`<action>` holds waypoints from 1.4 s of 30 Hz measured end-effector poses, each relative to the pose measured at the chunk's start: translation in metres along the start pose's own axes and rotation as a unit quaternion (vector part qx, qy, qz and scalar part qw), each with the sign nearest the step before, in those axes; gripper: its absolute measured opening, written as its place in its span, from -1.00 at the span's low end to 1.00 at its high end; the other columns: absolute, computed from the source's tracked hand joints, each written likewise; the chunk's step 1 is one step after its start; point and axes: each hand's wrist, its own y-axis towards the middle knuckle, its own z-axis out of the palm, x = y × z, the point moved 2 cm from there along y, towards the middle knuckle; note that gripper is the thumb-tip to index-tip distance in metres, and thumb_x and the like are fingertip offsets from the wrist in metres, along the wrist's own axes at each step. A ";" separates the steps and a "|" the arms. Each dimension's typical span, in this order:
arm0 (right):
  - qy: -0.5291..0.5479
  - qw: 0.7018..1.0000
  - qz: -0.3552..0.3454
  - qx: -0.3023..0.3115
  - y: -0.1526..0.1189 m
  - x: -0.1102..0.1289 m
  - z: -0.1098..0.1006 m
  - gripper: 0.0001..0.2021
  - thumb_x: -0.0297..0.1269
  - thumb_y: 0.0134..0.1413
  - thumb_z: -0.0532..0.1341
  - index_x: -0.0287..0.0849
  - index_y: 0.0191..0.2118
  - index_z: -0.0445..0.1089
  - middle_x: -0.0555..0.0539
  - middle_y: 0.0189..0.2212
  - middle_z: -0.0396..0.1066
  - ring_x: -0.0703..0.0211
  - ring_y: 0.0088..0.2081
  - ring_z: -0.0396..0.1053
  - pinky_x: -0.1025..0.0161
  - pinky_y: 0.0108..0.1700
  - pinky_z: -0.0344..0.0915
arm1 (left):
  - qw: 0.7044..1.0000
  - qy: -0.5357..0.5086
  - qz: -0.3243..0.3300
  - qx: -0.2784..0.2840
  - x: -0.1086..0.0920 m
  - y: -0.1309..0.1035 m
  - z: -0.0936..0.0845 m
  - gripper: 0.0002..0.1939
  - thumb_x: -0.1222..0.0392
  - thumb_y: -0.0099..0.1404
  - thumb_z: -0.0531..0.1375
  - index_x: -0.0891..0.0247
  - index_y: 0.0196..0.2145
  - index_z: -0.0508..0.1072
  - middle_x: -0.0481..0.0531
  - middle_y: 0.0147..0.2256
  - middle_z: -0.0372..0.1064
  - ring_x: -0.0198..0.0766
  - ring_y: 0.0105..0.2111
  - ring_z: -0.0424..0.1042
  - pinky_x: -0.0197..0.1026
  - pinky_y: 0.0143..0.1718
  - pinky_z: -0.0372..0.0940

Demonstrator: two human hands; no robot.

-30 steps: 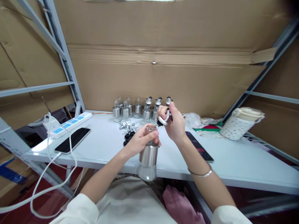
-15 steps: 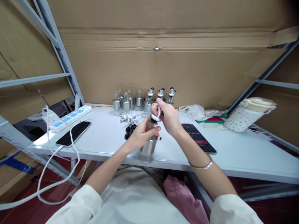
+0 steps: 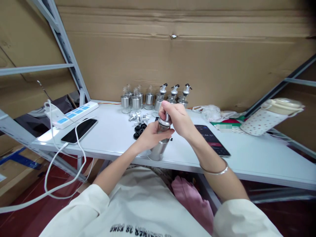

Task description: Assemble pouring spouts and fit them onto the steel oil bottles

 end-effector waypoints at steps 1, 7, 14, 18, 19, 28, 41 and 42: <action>-0.007 1.000 -0.006 0.001 -0.001 0.000 0.000 -0.45 0.15 0.08 0.07 -0.20 -0.70 0.22 0.05 -0.74 0.07 0.38 -0.65 0.08 0.36 -0.60 -0.03 | 1.000 -0.003 0.001 -0.004 -0.001 0.000 0.000 -0.77 0.12 0.07 0.24 0.30 -0.56 0.30 -0.07 -0.58 0.32 -0.39 -0.53 0.28 -0.30 -0.44 0.20; -0.021 0.999 -0.037 -0.018 -0.007 -0.001 0.004 -0.43 0.20 0.09 0.02 -0.19 -0.69 0.19 0.03 -0.68 0.11 0.33 -0.57 0.12 0.33 -0.51 0.05 | 1.000 -0.027 0.010 -0.006 -0.001 0.000 0.001 -0.78 0.18 0.03 0.25 0.31 -0.59 0.29 -0.13 -0.63 0.23 -0.44 -0.57 0.21 -0.32 -0.48 0.16; -0.025 0.998 -0.048 -0.020 -0.012 -0.004 0.007 -0.42 0.25 0.07 -0.01 -0.17 -0.67 0.17 0.03 -0.65 0.11 0.32 -0.55 0.10 0.30 -0.48 0.05 | 0.997 -0.019 0.047 -0.054 0.009 -0.002 0.001 -0.75 0.12 0.01 0.28 0.30 -0.53 0.29 -0.12 -0.55 0.23 -0.41 -0.51 0.21 -0.30 -0.42 0.16; -0.006 1.000 -0.024 0.009 -0.016 0.001 0.005 -0.41 0.25 0.07 -0.02 -0.18 -0.67 0.18 0.03 -0.66 0.11 0.33 -0.56 0.10 0.31 -0.49 0.06 | 0.997 -0.005 0.060 -0.046 0.009 -0.010 0.004 -0.69 0.00 0.07 0.28 0.29 -0.47 0.31 -0.08 -0.49 0.28 -0.36 -0.45 0.26 -0.27 -0.35 0.20; 0.004 1.000 -0.019 0.007 -0.016 0.002 0.004 -0.40 0.26 0.08 -0.03 -0.18 -0.65 0.22 0.03 -0.66 0.11 0.32 -0.56 0.11 0.31 -0.49 0.06 | 0.998 -0.004 0.060 -0.033 0.007 -0.012 0.005 -0.67 -0.03 0.09 0.27 0.28 -0.46 0.31 -0.07 -0.48 0.28 -0.35 -0.44 0.27 -0.27 -0.33 0.21; 0.059 0.972 -0.096 -0.208 0.027 -0.022 -0.033 -0.44 0.23 0.15 -0.12 -0.16 -0.40 0.34 0.06 -0.64 0.10 0.34 -0.58 0.14 0.33 -0.49 0.09 | 0.966 0.077 0.228 -0.093 -0.047 0.041 -0.038 -0.60 -0.18 0.22 0.13 0.23 -0.23 0.27 0.00 -0.33 0.30 -0.25 -0.24 0.33 -0.18 -0.13 0.23; 0.099 0.960 0.032 -0.260 0.044 -0.111 -0.047 -0.57 0.05 0.21 -0.06 -0.17 -0.44 0.29 0.08 -0.67 0.18 0.34 -0.61 0.15 0.35 -0.48 0.12 | 0.933 0.238 0.194 -0.189 0.034 0.162 -0.127 -0.73 0.04 0.29 0.13 0.22 -0.19 0.15 0.07 -0.18 0.25 -0.18 -0.11 0.29 -0.09 0.03 0.11; 0.105 0.960 0.036 -0.258 0.044 -0.111 -0.046 -0.58 0.04 0.21 -0.05 -0.17 -0.44 0.29 0.08 -0.67 0.18 0.35 -0.61 0.15 0.35 -0.49 0.12 | 0.933 0.242 0.186 -0.191 0.038 0.163 -0.126 -0.76 0.08 0.29 0.13 0.23 -0.20 0.15 0.07 -0.19 0.25 -0.19 -0.12 0.29 -0.11 0.03 0.12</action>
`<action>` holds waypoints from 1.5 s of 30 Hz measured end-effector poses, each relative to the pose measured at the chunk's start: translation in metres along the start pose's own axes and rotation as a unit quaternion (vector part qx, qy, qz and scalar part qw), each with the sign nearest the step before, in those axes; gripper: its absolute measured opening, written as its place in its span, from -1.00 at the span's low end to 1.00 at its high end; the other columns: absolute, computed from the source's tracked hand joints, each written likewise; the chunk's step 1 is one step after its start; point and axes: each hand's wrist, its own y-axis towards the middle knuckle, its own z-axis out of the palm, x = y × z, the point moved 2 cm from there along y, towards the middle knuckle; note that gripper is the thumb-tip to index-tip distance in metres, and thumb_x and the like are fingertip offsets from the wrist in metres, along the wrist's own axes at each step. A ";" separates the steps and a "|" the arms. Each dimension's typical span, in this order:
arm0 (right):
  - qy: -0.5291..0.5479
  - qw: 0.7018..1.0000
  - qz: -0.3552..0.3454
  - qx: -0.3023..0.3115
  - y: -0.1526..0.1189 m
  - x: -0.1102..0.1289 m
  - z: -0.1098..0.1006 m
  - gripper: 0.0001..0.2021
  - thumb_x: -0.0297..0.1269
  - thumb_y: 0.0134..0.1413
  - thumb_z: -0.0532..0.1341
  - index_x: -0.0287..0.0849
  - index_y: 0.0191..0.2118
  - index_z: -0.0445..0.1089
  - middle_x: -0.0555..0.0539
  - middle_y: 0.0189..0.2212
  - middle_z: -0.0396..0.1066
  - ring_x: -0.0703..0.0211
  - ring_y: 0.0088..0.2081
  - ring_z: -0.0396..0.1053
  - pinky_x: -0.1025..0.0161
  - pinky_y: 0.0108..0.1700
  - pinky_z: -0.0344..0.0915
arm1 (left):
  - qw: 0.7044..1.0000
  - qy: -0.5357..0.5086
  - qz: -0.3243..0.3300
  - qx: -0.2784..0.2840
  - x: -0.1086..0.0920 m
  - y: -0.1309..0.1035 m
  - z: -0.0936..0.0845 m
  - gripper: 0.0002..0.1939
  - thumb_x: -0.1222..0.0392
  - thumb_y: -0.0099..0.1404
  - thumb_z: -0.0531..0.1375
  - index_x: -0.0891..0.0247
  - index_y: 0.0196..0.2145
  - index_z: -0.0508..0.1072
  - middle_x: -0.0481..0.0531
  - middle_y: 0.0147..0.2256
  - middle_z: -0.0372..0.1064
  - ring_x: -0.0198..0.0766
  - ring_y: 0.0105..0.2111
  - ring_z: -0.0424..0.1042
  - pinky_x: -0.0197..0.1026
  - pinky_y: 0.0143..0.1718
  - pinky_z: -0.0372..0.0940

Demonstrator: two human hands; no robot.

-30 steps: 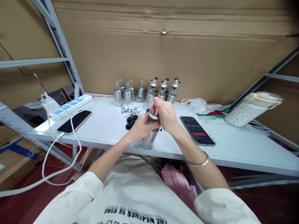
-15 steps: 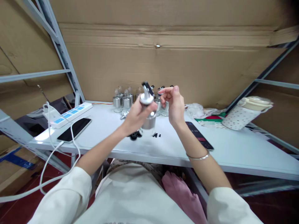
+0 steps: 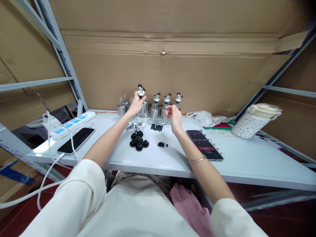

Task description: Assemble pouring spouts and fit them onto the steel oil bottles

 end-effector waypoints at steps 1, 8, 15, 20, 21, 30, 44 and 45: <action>0.005 1.000 0.006 0.003 0.000 0.001 0.001 -0.59 0.04 0.20 -0.05 -0.17 -0.44 0.29 0.08 -0.67 0.18 0.35 -0.61 0.15 0.36 -0.49 0.12 | 1.000 0.005 -0.005 0.002 0.002 -0.001 0.003 -0.78 0.12 0.29 0.13 0.24 -0.20 0.16 0.06 -0.20 0.26 -0.20 -0.13 0.30 -0.12 0.02 0.12; 0.021 0.997 0.061 0.045 -0.004 -0.001 0.006 -0.63 0.01 0.19 0.00 -0.18 -0.43 0.29 0.08 -0.68 0.23 0.36 -0.62 0.16 0.36 -0.47 0.12 | 0.997 0.023 -0.069 -0.002 0.023 0.000 0.018 -0.81 0.30 0.22 0.15 0.31 -0.21 0.23 0.09 -0.22 0.31 -0.16 -0.12 0.31 -0.13 0.02 0.13; 0.009 0.996 0.063 0.069 -0.007 -0.001 0.005 -0.61 0.11 0.12 0.04 -0.16 -0.36 0.29 0.08 -0.67 0.26 0.34 -0.61 0.20 0.35 -0.45 0.15 | 0.992 0.033 -0.122 0.002 0.041 0.002 0.032 -0.82 0.28 0.23 0.14 0.33 -0.19 0.28 0.14 -0.18 0.35 -0.16 -0.15 0.35 -0.10 -0.01 0.18; 0.004 0.993 0.073 0.088 -0.010 -0.002 0.007 -0.61 0.11 0.11 0.05 -0.17 -0.34 0.28 0.09 -0.66 0.28 0.35 -0.60 0.21 0.36 -0.45 0.16 | 0.994 0.054 -0.097 -0.014 0.040 0.000 0.033 -0.67 0.27 0.21 0.16 0.29 -0.05 0.25 0.16 -0.14 0.38 -0.14 -0.13 0.37 -0.07 0.01 0.19; 0.003 0.993 0.076 0.091 -0.010 -0.002 0.007 -0.62 0.11 0.10 0.06 -0.16 -0.34 0.28 0.09 -0.66 0.28 0.35 -0.60 0.21 0.36 -0.45 0.16 | 0.994 0.054 -0.093 -0.016 0.040 0.000 0.033 -0.61 0.28 0.21 0.16 0.30 0.00 0.23 0.18 -0.12 0.38 -0.14 -0.12 0.37 -0.07 0.02 0.18; -0.078 0.988 0.050 0.123 -0.008 -0.014 0.008 -0.79 -0.13 -0.05 0.20 -0.16 -0.36 0.29 0.12 -0.65 0.25 0.33 -0.57 0.20 0.33 -0.41 0.18 | 0.993 -0.046 -0.091 -0.061 0.038 -0.021 0.018 -0.24 0.19 0.25 0.12 0.13 0.27 -0.23 0.22 0.07 0.16 -0.19 0.05 0.29 -0.12 0.04 0.20; -0.452 0.783 -0.181 0.387 -0.020 -0.052 0.055 -0.66 -0.58 0.08 0.02 -0.20 -0.10 0.42 -0.18 -0.22 0.32 0.11 -0.17 0.30 0.20 -0.08 0.20 | 0.989 0.033 -0.143 0.008 0.035 -0.095 -0.022 -0.62 0.04 0.39 -0.24 0.23 -0.22 0.29 0.05 -0.31 0.39 -0.24 -0.27 0.34 -0.16 -0.16 0.24; -0.456 0.779 -0.172 0.393 -0.020 -0.054 0.055 -0.68 -0.56 0.09 0.04 -0.22 -0.10 0.42 -0.19 -0.23 0.34 0.10 -0.18 0.30 0.19 -0.08 0.20 | 0.988 0.037 -0.147 0.022 0.036 -0.096 -0.019 -0.61 0.02 0.39 -0.24 0.23 -0.24 0.29 0.04 -0.34 0.38 -0.25 -0.31 0.33 -0.16 -0.18 0.24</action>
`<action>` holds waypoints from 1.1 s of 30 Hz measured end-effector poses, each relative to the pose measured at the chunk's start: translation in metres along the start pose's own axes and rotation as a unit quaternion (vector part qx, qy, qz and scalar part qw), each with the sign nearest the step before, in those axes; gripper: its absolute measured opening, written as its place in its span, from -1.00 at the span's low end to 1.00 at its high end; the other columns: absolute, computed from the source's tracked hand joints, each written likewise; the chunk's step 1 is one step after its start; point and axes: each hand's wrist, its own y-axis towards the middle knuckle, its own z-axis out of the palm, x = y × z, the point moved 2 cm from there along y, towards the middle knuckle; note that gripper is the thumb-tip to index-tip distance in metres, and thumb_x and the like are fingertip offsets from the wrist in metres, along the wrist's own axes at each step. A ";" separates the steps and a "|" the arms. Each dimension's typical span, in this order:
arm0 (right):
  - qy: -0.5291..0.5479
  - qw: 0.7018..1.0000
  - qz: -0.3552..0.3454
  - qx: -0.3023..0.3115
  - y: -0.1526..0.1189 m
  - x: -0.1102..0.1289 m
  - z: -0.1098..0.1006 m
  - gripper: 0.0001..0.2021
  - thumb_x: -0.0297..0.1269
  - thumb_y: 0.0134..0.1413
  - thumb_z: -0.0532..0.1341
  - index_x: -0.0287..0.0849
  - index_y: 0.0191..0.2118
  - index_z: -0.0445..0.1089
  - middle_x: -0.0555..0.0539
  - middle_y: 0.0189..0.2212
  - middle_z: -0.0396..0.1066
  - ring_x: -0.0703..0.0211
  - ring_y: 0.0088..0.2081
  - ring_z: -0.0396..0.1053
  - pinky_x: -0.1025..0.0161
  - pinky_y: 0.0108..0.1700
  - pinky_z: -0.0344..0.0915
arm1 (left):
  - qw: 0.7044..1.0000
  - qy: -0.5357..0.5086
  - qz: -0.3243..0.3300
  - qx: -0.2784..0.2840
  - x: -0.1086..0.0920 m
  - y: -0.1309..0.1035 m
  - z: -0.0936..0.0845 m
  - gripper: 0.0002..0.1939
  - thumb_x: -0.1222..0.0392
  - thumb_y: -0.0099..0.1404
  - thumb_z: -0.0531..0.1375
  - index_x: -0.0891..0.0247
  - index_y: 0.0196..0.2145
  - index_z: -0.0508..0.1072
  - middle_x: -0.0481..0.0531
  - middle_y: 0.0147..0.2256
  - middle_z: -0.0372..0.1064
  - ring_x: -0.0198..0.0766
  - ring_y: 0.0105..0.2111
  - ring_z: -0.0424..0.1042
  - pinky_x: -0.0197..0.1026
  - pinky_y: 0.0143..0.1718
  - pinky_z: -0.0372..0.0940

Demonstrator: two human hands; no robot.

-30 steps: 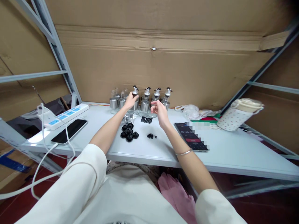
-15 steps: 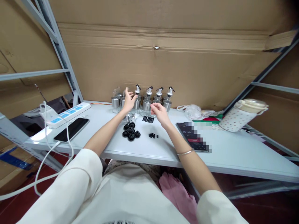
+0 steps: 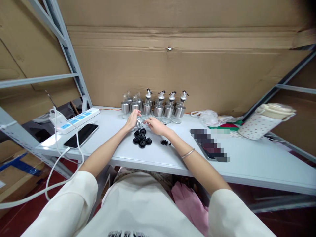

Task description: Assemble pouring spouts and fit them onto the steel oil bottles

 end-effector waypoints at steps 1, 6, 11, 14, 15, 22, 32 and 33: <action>0.004 1.000 0.004 0.009 0.000 -0.001 0.001 -0.70 -0.54 0.10 0.05 -0.24 -0.11 0.43 -0.20 -0.24 0.35 0.10 -0.20 0.31 0.18 -0.08 0.20 | 1.000 0.004 -0.002 0.016 0.001 -0.001 0.003 -0.60 0.00 0.39 -0.24 0.23 -0.26 0.29 0.02 -0.36 0.37 -0.26 -0.34 0.32 -0.17 -0.20 0.24; 0.070 0.997 0.025 -0.008 -0.001 0.000 -0.006 -0.76 -0.53 0.07 0.10 -0.23 -0.22 0.47 -0.14 -0.30 0.42 0.17 -0.28 0.34 0.20 -0.10 0.23 | 0.998 -0.002 0.001 0.068 -0.003 -0.009 0.011 -0.61 -0.03 0.39 -0.23 0.23 -0.27 0.26 -0.01 -0.39 0.33 -0.29 -0.38 0.30 -0.21 -0.24 0.22; 0.171 0.979 0.075 -0.079 -0.007 0.001 -0.020 -0.85 -0.50 -0.07 0.20 -0.21 -0.33 0.47 -0.07 -0.35 0.43 0.22 -0.32 0.37 0.25 -0.18 0.27 | 0.996 0.034 0.017 0.076 -0.011 -0.010 0.007 -0.64 -0.01 0.39 -0.22 0.23 -0.19 0.25 -0.02 -0.35 0.34 -0.29 -0.32 0.33 -0.20 -0.18 0.22; 0.233 0.957 0.096 -0.144 -0.012 -0.003 -0.028 -0.88 -0.47 -0.16 0.25 -0.20 -0.39 0.43 0.03 -0.48 0.36 0.28 -0.40 0.32 0.26 -0.24 0.29 | 0.983 0.113 0.108 0.095 -0.021 -0.013 0.003 -0.71 0.02 0.35 -0.06 0.25 -0.15 0.28 0.04 -0.26 0.34 -0.22 -0.19 0.32 -0.14 -0.09 0.19; 0.261 0.946 0.104 -0.163 -0.013 -0.005 -0.030 -0.88 -0.45 -0.18 0.26 -0.19 -0.40 0.41 0.06 -0.51 0.34 0.29 -0.42 0.31 0.27 -0.26 0.30 | 0.975 0.137 0.145 0.098 -0.025 -0.014 0.003 -0.73 0.04 0.33 -0.02 0.25 -0.15 0.29 0.06 -0.24 0.34 -0.19 -0.16 0.31 -0.12 -0.06 0.18; 0.511 0.820 0.179 -0.186 -0.019 -0.007 -0.035 -0.80 -0.36 -0.21 0.34 -0.19 -0.38 0.35 0.08 -0.52 0.35 0.36 -0.48 0.34 0.31 -0.34 0.39 | 0.944 0.160 0.268 0.110 -0.051 -0.024 0.008 -0.80 0.11 0.33 0.02 0.27 -0.21 0.33 0.09 -0.27 0.35 -0.19 -0.19 0.30 -0.15 -0.10 0.20; 0.497 0.833 0.210 -0.120 -0.019 0.006 -0.029 -0.94 -0.49 -0.05 0.19 -0.23 -0.44 0.40 0.05 -0.58 0.42 0.35 -0.54 0.40 0.41 -0.47 0.35 | 0.946 0.155 0.269 0.097 -0.058 -0.028 0.005 -0.78 0.10 0.35 0.01 0.25 -0.19 0.34 0.06 -0.29 0.31 -0.23 -0.23 0.33 -0.19 -0.13 0.23; 0.496 0.833 0.211 -0.121 -0.019 0.006 -0.029 -0.93 -0.49 -0.05 0.19 -0.23 -0.45 0.41 0.05 -0.59 0.41 0.36 -0.56 0.38 0.41 -0.47 0.34 | 0.944 0.153 0.276 0.100 -0.059 -0.029 0.006 -0.77 0.09 0.35 0.01 0.25 -0.15 0.33 0.07 -0.25 0.30 -0.24 -0.21 0.33 -0.20 -0.12 0.24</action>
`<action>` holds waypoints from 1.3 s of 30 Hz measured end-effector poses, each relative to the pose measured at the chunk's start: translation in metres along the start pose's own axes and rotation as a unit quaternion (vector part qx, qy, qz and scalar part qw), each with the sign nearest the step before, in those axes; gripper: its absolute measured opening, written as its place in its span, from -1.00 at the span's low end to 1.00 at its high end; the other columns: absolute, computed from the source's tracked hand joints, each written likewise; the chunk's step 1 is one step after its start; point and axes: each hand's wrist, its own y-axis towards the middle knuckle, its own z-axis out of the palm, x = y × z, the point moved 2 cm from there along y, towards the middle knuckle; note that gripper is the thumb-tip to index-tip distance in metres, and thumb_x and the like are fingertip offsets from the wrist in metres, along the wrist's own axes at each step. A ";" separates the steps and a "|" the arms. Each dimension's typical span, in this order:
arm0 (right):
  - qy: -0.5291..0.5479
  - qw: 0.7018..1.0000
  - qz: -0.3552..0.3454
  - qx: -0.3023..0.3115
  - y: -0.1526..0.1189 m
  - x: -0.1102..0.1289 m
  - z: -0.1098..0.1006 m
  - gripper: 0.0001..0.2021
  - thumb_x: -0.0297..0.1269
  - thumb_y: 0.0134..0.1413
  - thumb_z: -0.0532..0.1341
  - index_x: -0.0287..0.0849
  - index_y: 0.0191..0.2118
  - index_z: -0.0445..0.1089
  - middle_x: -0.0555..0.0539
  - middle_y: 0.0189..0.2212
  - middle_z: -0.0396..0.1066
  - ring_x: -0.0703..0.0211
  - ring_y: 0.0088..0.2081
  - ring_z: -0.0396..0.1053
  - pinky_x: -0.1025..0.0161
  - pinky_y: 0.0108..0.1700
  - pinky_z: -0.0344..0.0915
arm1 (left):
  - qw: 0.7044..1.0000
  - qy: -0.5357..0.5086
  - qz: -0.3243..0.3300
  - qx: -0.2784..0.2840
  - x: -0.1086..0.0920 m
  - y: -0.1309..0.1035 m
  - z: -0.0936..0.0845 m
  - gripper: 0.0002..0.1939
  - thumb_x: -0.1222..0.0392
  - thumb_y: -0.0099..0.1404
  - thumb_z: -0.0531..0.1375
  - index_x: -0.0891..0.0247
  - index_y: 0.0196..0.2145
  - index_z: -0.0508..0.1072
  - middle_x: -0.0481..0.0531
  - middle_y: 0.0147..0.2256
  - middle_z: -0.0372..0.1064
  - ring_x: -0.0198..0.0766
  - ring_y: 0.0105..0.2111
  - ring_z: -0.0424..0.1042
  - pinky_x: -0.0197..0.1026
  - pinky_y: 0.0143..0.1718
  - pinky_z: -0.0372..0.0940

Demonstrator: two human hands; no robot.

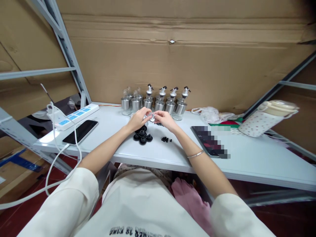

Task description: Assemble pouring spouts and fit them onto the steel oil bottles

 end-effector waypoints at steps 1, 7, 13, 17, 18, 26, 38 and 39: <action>0.000 1.000 0.000 0.000 0.000 0.000 0.000 -0.94 -0.48 -0.06 0.20 -0.24 -0.46 0.41 0.06 -0.61 0.40 0.37 -0.57 0.36 0.41 -0.48 0.33 | 1.000 0.001 0.011 0.002 -0.002 0.000 0.001 -0.75 0.10 0.35 0.00 0.24 -0.11 0.33 0.09 -0.21 0.30 -0.25 -0.19 0.34 -0.21 -0.11 0.24; 0.002 1.000 0.012 0.005 -0.001 -0.001 -0.002 -0.93 -0.44 -0.11 0.24 -0.22 -0.40 0.38 0.09 -0.67 0.35 0.40 -0.62 0.26 0.46 -0.58 0.20 | 0.998 0.032 0.041 0.020 -0.007 -0.001 0.008 -0.73 0.11 0.37 -0.04 0.18 -0.13 0.40 0.10 -0.12 0.29 -0.26 -0.20 0.35 -0.21 -0.11 0.25; 0.013 0.999 0.032 0.025 0.000 -0.004 -0.002 -0.93 -0.45 -0.05 0.20 -0.21 -0.36 0.35 0.10 -0.64 0.34 0.41 -0.61 0.27 0.45 -0.54 0.22 | 0.999 0.014 0.042 0.019 -0.007 0.001 0.006 -0.77 0.12 0.37 -0.02 0.25 -0.16 0.34 0.12 -0.14 0.30 -0.25 -0.18 0.35 -0.21 -0.10 0.25; 0.050 0.996 0.067 0.044 -0.003 -0.004 0.000 -0.93 -0.51 -0.06 0.19 -0.23 -0.43 0.32 0.08 -0.64 0.33 0.42 -0.61 0.26 0.45 -0.52 0.22 | 0.999 -0.018 0.023 0.018 -0.009 0.001 0.005 -0.81 0.14 0.36 0.00 0.26 -0.18 0.32 0.09 -0.21 0.31 -0.28 -0.23 0.35 -0.25 -0.15 0.27; 0.064 0.993 0.082 0.048 -0.004 -0.004 0.000 -0.92 -0.53 -0.06 0.18 -0.23 -0.46 0.31 0.06 -0.63 0.34 0.43 -0.60 0.26 0.46 -0.52 0.21 | 0.999 -0.025 0.022 0.018 -0.009 0.001 0.006 -0.81 0.14 0.36 0.00 0.26 -0.18 0.32 0.08 -0.21 0.31 -0.28 -0.22 0.35 -0.26 -0.15 0.27; 0.084 0.977 0.151 0.122 -0.012 0.004 -0.003 -0.89 -0.58 -0.02 0.15 -0.26 -0.38 0.31 -0.12 -0.50 0.47 0.41 -0.56 0.26 0.48 -0.55 0.17 | 0.997 -0.051 0.024 0.047 -0.007 0.001 0.009 -0.73 0.14 0.38 -0.04 0.25 -0.10 0.37 0.09 -0.18 0.31 -0.27 -0.19 0.36 -0.24 -0.11 0.25; -0.235 0.956 0.088 0.154 -0.008 0.002 -0.032 -0.78 -0.16 -0.17 0.30 -0.24 -0.51 0.37 0.02 -0.54 0.34 0.32 -0.46 0.21 0.32 -0.36 0.12 | 0.978 -0.169 -0.099 0.074 -0.010 0.006 0.005 -0.83 0.13 0.23 0.12 0.30 -0.30 0.36 0.01 -0.32 0.41 -0.34 -0.34 0.40 -0.29 -0.27 0.29; -0.260 0.943 0.093 0.188 -0.009 0.003 -0.036 -0.75 -0.14 -0.23 0.32 -0.24 -0.50 0.40 0.03 -0.54 0.35 0.30 -0.43 0.23 0.31 -0.32 0.13 | 0.982 -0.149 -0.094 0.073 -0.012 0.006 0.002 -0.83 0.14 0.23 0.12 0.30 -0.30 0.36 0.00 -0.32 0.42 -0.34 -0.33 0.41 -0.29 -0.27 0.29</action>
